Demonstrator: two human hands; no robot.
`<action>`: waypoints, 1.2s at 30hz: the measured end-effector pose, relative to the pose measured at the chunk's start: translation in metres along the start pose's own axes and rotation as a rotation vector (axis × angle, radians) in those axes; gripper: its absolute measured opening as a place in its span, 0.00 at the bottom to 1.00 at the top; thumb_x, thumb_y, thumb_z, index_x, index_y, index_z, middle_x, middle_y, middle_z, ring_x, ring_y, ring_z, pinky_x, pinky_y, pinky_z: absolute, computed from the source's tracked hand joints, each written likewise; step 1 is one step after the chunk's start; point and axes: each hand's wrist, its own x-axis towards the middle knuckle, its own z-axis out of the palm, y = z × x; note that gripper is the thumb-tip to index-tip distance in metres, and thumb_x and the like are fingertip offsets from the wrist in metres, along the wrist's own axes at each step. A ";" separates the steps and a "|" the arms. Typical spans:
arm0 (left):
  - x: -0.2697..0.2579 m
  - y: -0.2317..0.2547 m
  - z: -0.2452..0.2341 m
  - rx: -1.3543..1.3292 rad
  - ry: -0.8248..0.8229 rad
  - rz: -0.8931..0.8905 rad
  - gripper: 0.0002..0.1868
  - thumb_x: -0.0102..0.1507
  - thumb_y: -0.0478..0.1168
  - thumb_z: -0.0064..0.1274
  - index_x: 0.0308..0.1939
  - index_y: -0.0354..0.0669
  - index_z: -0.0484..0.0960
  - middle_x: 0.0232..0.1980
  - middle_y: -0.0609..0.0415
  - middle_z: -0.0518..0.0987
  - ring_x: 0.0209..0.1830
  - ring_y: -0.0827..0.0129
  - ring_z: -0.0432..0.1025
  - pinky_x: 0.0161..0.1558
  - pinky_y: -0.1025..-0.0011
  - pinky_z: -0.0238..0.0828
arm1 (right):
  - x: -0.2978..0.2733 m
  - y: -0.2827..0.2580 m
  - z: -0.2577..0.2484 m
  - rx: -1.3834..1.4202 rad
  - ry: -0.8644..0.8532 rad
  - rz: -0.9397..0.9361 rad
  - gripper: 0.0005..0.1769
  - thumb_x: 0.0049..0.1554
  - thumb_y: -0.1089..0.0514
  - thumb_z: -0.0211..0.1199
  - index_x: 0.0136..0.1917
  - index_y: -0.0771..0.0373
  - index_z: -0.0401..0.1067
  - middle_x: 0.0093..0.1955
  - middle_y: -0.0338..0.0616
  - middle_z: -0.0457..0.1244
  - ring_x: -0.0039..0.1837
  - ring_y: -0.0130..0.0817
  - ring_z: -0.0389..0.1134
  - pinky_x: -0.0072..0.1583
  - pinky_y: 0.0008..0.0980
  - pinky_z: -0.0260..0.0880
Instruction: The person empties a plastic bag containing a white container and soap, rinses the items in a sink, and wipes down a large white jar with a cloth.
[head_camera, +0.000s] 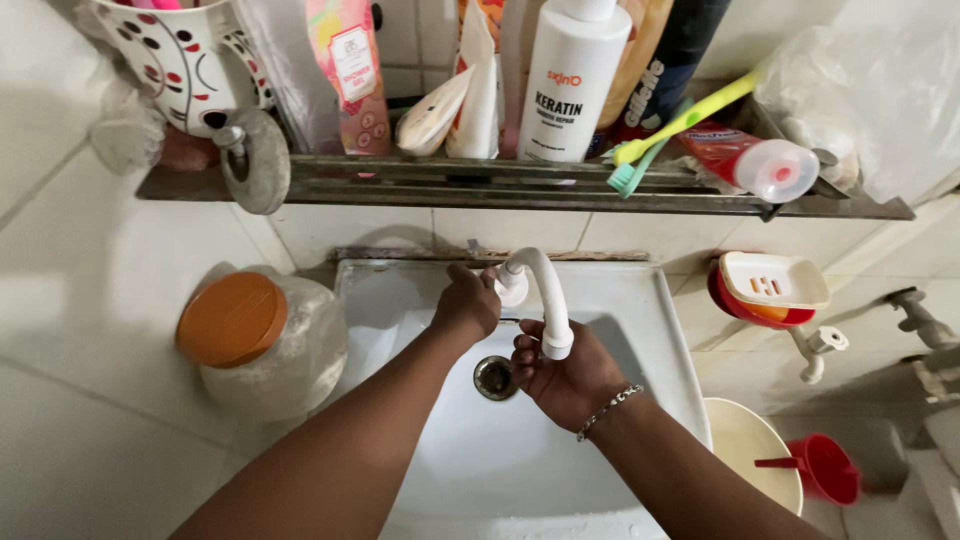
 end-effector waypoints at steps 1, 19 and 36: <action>-0.001 -0.002 0.002 -0.046 0.053 -0.012 0.31 0.71 0.58 0.37 0.57 0.28 0.57 0.48 0.21 0.78 0.50 0.31 0.75 0.51 0.46 0.71 | 0.005 0.001 -0.003 0.015 -0.003 0.008 0.13 0.64 0.54 0.44 0.47 0.64 0.65 0.35 0.41 0.59 0.37 0.31 0.59 0.41 0.30 0.65; -0.121 0.037 0.027 -0.739 -0.240 -0.353 0.24 0.66 0.55 0.46 0.46 0.37 0.83 0.41 0.45 0.82 0.38 0.55 0.76 0.41 0.57 0.72 | -0.008 0.019 0.008 -0.334 0.269 0.069 0.25 0.60 0.35 0.62 0.56 0.57 0.70 0.51 0.47 0.68 0.49 0.40 0.69 0.48 0.41 0.72; -0.133 0.028 0.047 -1.122 -0.249 -0.434 0.22 0.63 0.49 0.46 0.52 0.38 0.78 0.52 0.42 0.81 0.53 0.49 0.76 0.53 0.57 0.74 | 0.025 0.038 -0.034 -0.396 0.022 -0.154 0.24 0.65 0.40 0.49 0.59 0.58 0.73 0.46 0.43 0.66 0.48 0.37 0.66 0.51 0.38 0.69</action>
